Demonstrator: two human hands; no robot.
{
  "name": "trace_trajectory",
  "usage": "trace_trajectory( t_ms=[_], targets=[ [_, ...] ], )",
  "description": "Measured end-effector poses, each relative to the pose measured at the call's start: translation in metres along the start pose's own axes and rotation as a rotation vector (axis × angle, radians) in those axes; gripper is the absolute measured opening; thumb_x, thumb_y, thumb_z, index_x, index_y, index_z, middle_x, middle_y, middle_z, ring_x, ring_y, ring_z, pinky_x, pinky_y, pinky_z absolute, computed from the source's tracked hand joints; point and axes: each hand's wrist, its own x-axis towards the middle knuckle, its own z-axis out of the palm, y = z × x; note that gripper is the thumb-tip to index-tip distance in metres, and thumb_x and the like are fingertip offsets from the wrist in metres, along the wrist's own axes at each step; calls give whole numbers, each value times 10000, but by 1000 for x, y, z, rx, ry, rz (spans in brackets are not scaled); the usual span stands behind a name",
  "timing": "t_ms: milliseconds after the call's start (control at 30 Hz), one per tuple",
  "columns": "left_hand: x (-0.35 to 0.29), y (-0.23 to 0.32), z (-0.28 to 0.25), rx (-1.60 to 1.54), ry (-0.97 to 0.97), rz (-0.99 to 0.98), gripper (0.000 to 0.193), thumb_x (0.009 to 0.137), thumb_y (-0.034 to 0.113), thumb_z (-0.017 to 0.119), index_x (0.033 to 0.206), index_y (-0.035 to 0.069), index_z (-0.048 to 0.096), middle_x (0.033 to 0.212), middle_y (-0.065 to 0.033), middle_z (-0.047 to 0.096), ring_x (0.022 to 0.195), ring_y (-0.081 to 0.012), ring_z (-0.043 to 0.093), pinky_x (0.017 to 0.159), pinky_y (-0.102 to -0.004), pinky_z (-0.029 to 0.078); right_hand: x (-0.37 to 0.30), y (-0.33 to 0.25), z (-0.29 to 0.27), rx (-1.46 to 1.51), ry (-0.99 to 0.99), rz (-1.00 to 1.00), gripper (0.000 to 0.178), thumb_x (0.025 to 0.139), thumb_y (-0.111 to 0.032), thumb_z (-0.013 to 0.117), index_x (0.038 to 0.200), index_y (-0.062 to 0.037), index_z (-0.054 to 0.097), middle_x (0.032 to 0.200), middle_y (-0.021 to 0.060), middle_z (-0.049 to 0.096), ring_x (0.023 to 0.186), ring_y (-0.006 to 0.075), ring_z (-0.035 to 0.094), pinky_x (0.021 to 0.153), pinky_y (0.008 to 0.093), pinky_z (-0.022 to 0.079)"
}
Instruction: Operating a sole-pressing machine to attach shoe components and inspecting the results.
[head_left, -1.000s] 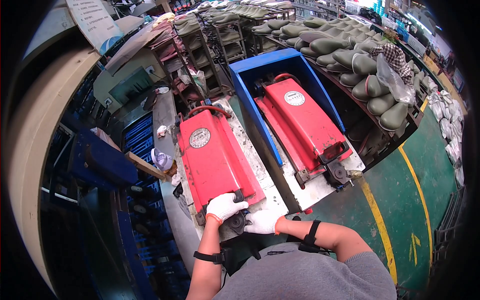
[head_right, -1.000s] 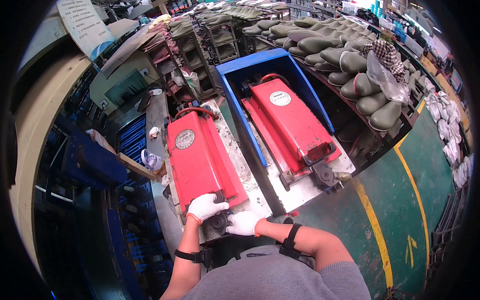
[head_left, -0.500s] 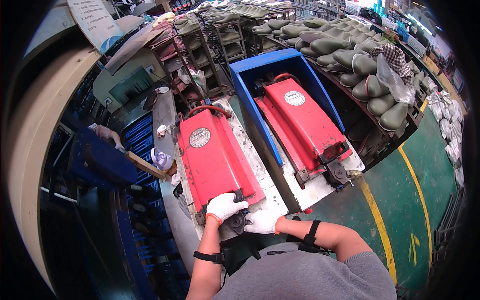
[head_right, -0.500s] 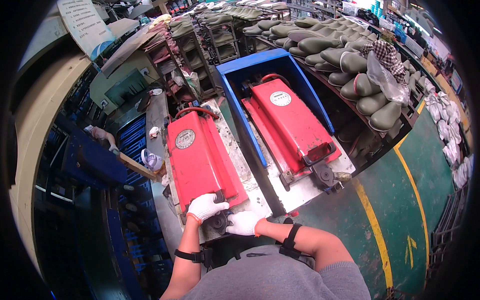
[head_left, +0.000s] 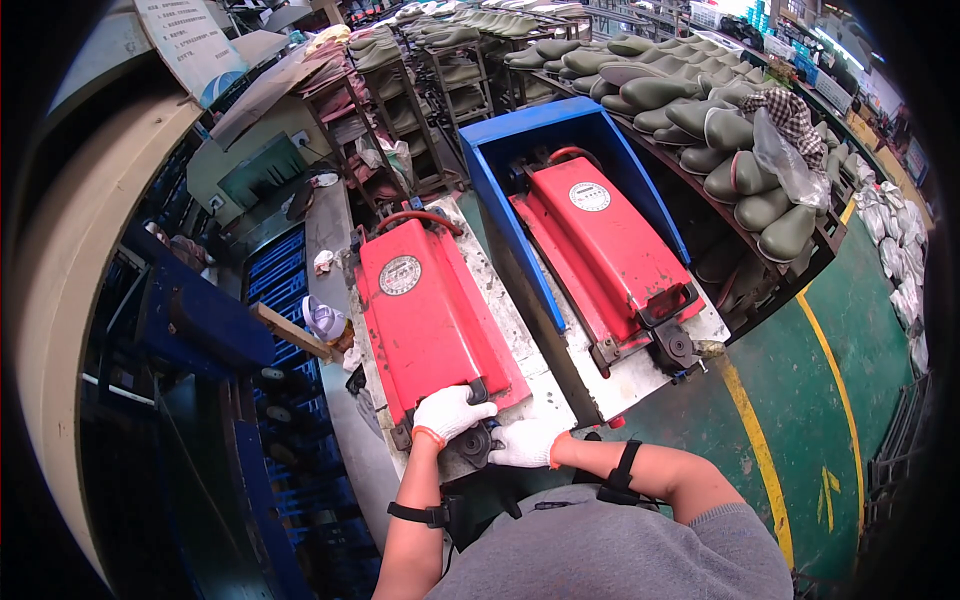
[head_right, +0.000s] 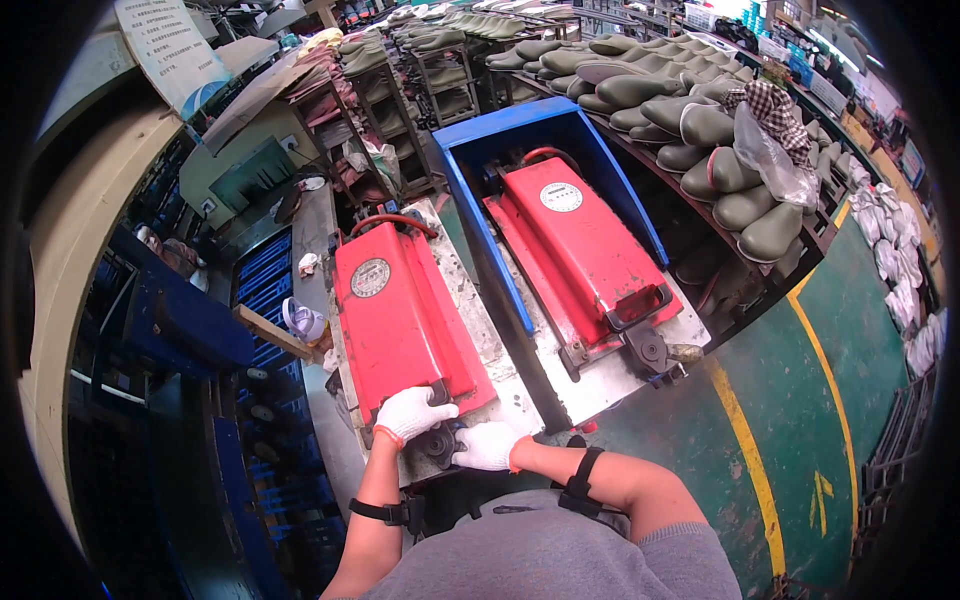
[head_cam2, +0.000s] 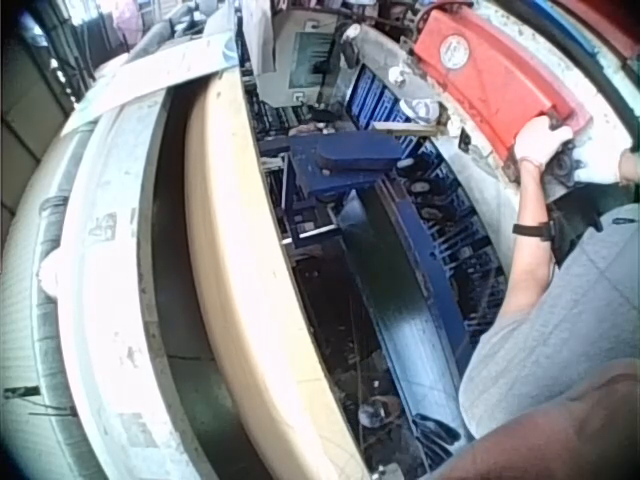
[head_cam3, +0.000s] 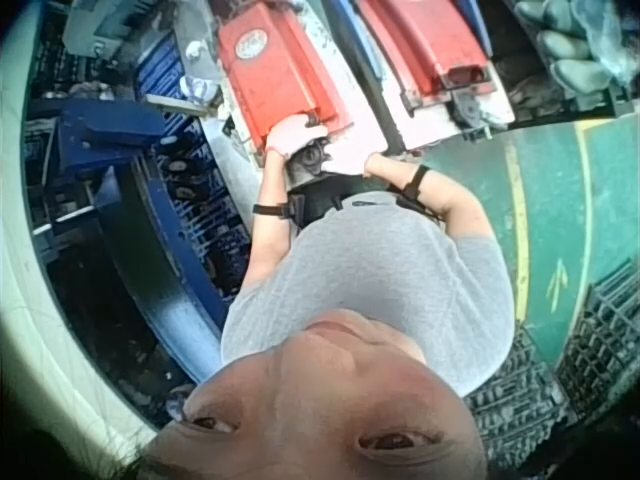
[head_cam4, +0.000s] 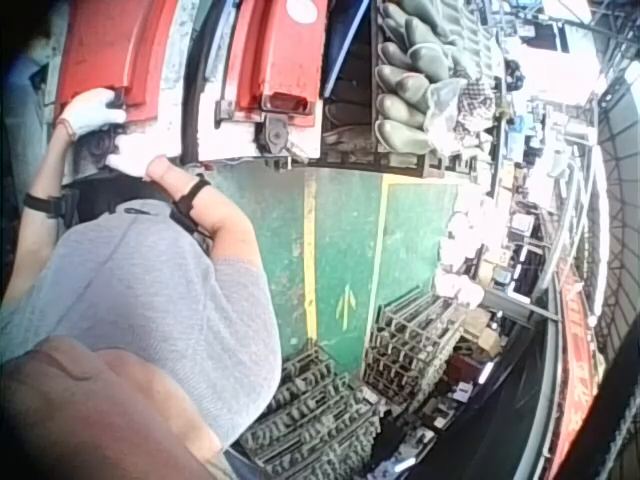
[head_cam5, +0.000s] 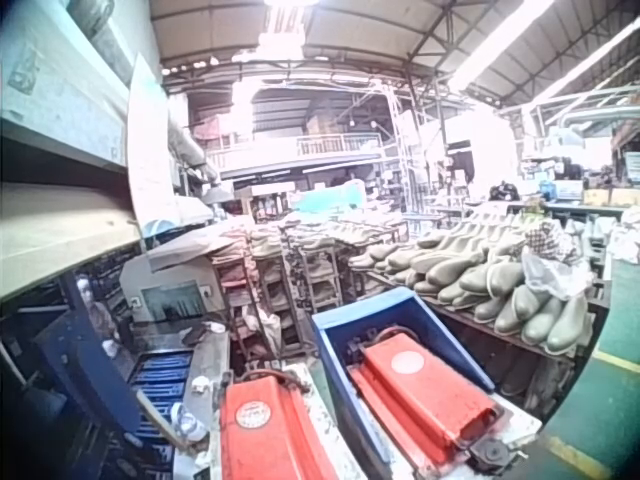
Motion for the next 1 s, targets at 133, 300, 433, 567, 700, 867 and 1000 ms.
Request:
trace_trajectory(
  t_ms=[133,300,433,567,700,867,1000],
  targets=[
    [3,-6,6,-15,82,43,603,815,614,760,926,22,780,792,-131,760,795,-276,756,755,-387,565,2,1,2,8,-12,5,471,972,-494,573,1121,-69,710,990,256,748,930,442,728,880,525,560],
    [2,-4,4,-14,81,43,571,821,576,775,933,16,778,781,-120,760,757,-254,752,732,-368,567,1,3,5,24,12,-16,498,977,-515,580,1133,-62,716,973,258,747,922,438,734,881,537,557],
    [5,-8,7,-52,58,43,535,828,535,792,930,10,774,773,-112,760,741,-225,748,721,-352,567,1,2,6,25,30,-4,502,971,-515,590,1138,-57,712,982,259,746,929,439,733,886,536,557],
    [5,-5,2,-75,3,24,596,818,582,746,970,6,772,893,-174,756,863,-302,739,806,-400,562,1,1,6,36,22,15,500,965,-510,598,1137,-55,712,986,262,745,937,438,733,889,536,556],
    [3,0,0,-40,-7,5,668,805,635,690,1021,9,773,1017,-238,754,996,-384,734,899,-453,554,0,2,10,84,78,22,496,946,-494,616,1130,-44,714,953,262,741,906,434,732,874,532,557],
    [3,-4,6,-18,94,50,597,808,586,767,903,-4,761,792,-134,761,776,-246,754,746,-364,567,1,4,25,152,191,71,536,896,-482,685,1163,-17,686,987,255,741,936,404,729,869,492,559],
    [4,-9,8,-37,89,61,599,807,588,769,905,-3,758,795,-132,763,770,-241,754,742,-365,566,-4,-8,31,255,177,140,524,915,-459,709,1151,6,656,956,195,743,889,324,734,808,432,574]
  ],
)
